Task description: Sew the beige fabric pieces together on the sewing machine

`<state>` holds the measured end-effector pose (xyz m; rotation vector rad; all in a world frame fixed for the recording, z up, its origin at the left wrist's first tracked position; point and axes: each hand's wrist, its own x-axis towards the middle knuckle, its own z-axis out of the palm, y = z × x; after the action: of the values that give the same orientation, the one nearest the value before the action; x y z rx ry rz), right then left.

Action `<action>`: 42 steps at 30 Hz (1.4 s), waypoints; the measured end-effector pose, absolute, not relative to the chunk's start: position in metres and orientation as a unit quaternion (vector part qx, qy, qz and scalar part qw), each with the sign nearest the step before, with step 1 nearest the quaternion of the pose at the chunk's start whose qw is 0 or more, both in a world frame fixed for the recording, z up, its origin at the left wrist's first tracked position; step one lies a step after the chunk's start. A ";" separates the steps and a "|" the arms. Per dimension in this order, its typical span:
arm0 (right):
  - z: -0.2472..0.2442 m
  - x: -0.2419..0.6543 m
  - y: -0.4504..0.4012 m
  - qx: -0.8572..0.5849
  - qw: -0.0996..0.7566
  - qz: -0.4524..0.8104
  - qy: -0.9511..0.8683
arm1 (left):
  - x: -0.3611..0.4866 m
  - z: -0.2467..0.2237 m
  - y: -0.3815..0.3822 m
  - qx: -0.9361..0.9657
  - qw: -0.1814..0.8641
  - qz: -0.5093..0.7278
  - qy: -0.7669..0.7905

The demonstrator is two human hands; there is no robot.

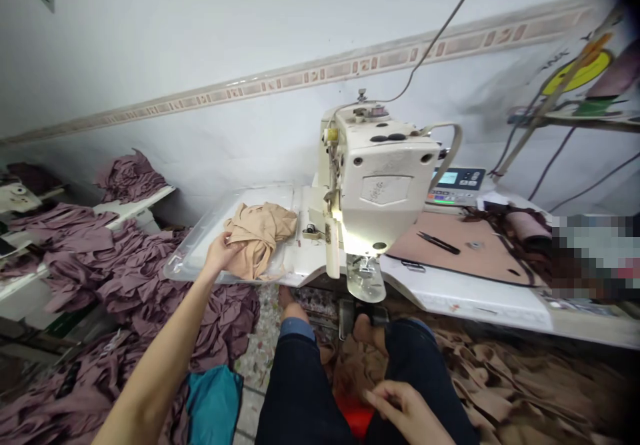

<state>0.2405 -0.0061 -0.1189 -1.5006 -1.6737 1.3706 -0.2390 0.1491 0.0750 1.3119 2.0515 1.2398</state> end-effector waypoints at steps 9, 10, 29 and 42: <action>-0.133 0.231 -0.025 -0.528 0.217 0.531 -0.627 | -0.219 0.070 0.118 0.458 0.131 0.545 0.690; -0.133 0.232 -0.026 -0.527 0.215 0.528 -0.630 | -0.219 0.071 0.114 0.453 0.145 0.550 0.687; -0.019 0.158 -0.016 -0.409 0.495 0.400 -0.654 | -0.019 0.076 0.020 0.253 0.580 0.597 0.494; -0.021 0.235 0.033 -0.401 0.328 0.735 -0.439 | -0.013 -0.017 0.003 0.490 0.468 0.506 0.534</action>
<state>0.2349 0.0328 -0.0207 -1.0488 -1.1486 1.9235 -0.0128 0.0028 -0.0167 1.2019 1.3090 1.2418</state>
